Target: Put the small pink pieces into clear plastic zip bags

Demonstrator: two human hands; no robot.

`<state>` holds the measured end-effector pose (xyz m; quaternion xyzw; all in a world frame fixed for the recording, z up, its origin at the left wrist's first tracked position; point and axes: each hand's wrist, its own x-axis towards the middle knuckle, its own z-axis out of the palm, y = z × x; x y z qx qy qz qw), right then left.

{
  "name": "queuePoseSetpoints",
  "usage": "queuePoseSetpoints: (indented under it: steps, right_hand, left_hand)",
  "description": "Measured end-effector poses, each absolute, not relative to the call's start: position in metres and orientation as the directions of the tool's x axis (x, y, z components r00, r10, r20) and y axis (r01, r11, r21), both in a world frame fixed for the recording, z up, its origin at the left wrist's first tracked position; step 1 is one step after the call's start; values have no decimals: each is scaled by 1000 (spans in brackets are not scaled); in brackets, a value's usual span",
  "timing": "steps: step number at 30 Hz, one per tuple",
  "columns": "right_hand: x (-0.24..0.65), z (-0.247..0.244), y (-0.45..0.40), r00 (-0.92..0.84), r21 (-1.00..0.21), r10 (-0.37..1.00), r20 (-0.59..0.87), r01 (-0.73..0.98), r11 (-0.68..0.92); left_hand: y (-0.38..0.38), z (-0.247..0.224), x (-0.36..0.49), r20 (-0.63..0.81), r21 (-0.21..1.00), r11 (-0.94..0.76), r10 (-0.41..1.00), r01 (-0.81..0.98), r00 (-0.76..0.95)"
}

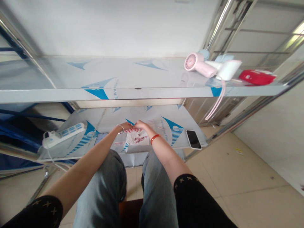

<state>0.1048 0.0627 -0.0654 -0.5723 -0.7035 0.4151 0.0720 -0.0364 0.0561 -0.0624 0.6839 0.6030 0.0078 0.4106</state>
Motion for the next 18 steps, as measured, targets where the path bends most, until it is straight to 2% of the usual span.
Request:
queuePoseSetpoints:
  steps: [8, 12, 18]
  right_hand:
    - [102, -64, 61, -362, -601, 875, -322, 792, 106]
    - [99, -66, 59, -375, -617, 877, -301, 778, 121]
    - [99, -56, 54, -364, -662, 875, -319, 746, 69]
  left_hand:
    - [52, -58, -35, -534, 547, 119, 812, 829, 236]
    - [50, -54, -35, -555, 528, 148, 805, 836, 208]
    - [44, -47, -37, -570, 561, 183, 792, 807, 217]
